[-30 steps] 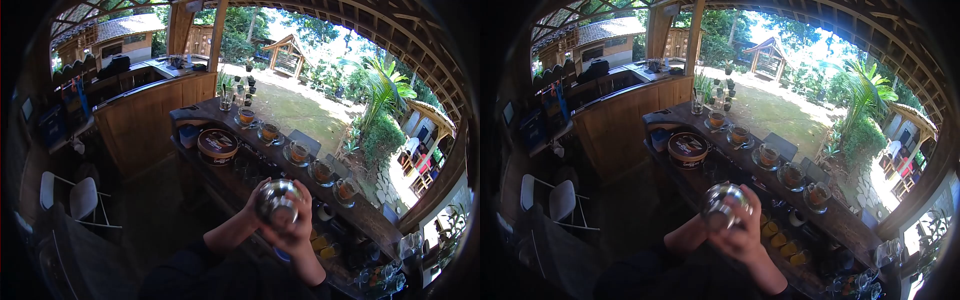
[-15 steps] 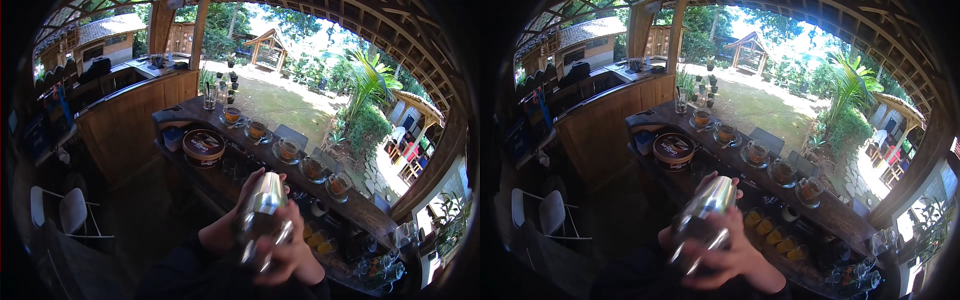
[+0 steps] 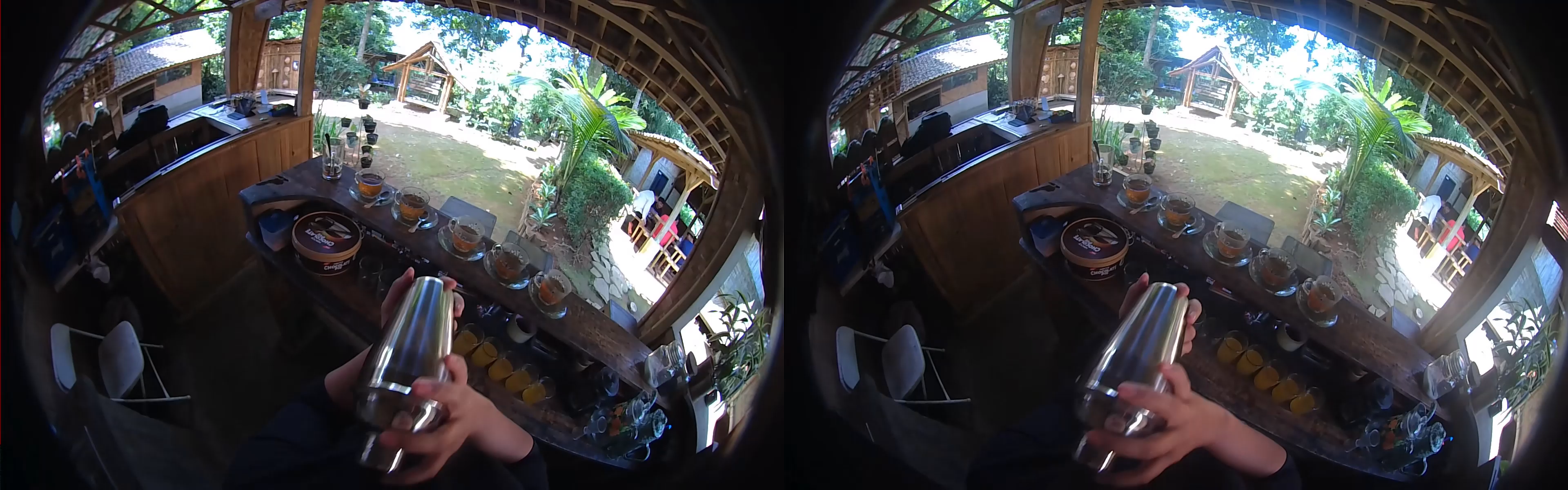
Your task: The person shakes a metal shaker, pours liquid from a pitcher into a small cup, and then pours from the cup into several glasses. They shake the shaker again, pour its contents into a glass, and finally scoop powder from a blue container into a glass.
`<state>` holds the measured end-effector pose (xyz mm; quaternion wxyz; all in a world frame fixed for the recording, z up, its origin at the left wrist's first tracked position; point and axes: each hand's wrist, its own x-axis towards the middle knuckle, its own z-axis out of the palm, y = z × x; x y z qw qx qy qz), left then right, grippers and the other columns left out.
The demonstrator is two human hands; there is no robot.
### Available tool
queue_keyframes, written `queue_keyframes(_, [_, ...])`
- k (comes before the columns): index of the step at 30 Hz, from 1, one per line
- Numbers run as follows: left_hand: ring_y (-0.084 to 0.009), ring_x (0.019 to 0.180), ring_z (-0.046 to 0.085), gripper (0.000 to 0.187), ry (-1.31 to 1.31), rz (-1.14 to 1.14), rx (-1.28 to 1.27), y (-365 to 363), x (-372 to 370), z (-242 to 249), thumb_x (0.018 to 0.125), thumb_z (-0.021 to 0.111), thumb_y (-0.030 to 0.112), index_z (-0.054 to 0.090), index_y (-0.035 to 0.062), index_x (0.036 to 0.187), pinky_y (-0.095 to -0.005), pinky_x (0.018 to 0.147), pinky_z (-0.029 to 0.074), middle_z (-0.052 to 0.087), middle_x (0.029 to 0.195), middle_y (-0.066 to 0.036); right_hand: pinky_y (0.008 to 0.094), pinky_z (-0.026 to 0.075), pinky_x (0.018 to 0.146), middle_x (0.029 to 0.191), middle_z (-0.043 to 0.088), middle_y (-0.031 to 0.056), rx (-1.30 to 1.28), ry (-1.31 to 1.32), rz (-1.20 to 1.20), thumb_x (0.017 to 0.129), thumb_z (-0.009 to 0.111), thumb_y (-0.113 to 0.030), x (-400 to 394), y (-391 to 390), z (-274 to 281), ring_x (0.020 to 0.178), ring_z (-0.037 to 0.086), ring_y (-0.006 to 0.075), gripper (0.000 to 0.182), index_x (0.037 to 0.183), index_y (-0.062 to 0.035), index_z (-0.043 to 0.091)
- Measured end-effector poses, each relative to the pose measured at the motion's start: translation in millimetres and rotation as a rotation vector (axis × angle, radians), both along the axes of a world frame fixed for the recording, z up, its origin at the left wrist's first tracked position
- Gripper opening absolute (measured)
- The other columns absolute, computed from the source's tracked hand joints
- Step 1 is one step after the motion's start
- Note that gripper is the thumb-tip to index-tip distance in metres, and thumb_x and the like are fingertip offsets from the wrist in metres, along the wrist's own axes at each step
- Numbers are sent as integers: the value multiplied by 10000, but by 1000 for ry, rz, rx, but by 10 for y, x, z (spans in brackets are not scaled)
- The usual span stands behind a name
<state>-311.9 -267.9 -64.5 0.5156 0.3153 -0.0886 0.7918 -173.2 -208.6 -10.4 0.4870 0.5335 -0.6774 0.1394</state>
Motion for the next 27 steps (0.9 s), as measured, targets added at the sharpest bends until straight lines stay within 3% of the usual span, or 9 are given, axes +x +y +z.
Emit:
queue_keyframes(3, [-298,999,592,509,-202,30,-140,272,-333,-555,899,354,439,545,39,1149,-438,891,463,602,1081,-157,584,263,993,1282,444,83,-384,-825,-130,623,785,-161,-275,352,-202,1205,399,393,692,1221,-267,454])
queue_keyframes(6, [-277,1080,553,485,-291,192,-206,271,20,-431,884,236,313,548,54,1152,-442,930,438,576,1161,-128,464,393,951,1310,350,239,-517,-460,-201,580,830,-28,-565,467,-333,1219,395,401,910,1281,-190,272])
queue_keyframes(9, [-281,933,616,517,-180,-109,-118,106,60,-246,905,336,446,548,41,1148,-431,843,491,575,1138,-165,499,285,1034,1319,351,213,-98,-372,-142,729,733,-338,-68,315,65,1238,370,360,699,1282,-130,360])
queue_keyframes(13, [-283,791,632,586,54,65,-101,-63,389,240,872,399,539,542,38,1140,-350,685,536,563,942,-210,641,241,959,1209,510,-68,-177,-308,-128,570,753,-141,340,-128,-115,1218,397,344,655,1093,-462,525])
queue_keyframes(15, [-297,851,626,544,-63,-29,-187,21,263,10,882,385,497,534,44,1145,-392,745,529,585,1029,-180,646,251,953,1224,502,-48,-110,27,138,559,760,-141,93,209,0,1215,395,350,696,1118,-464,500])
queue_keyframes(17, [-300,946,607,509,-482,-252,-9,263,431,-500,892,350,464,552,57,1122,-424,830,500,590,1087,-162,523,321,1010,1301,425,133,-201,-172,-65,677,780,-213,-161,496,-161,1213,403,396,762,1308,-188,353])
queue_keyframes(19, [-308,1013,581,525,-240,115,-125,261,557,-224,893,298,453,557,64,1130,-450,895,463,596,1093,-158,575,359,944,1291,430,143,-514,-343,-93,623,818,-135,-149,524,-196,1177,417,451,826,1297,-273,361])
queue_keyframes(21, [-311,992,592,526,-628,-415,216,272,868,-165,886,335,476,560,68,1129,-453,899,461,605,1072,-160,590,347,945,1257,448,153,-328,-253,-40,684,768,-209,55,493,-15,1164,435,427,668,1244,-279,411])
queue_keyframes(27, [-293,885,612,537,93,53,129,135,907,338,884,396,516,530,79,1166,-416,752,525,590,1054,-172,585,349,915,1221,500,-59,93,71,22,720,685,-243,738,298,210,1162,430,399,494,1160,-348,487])
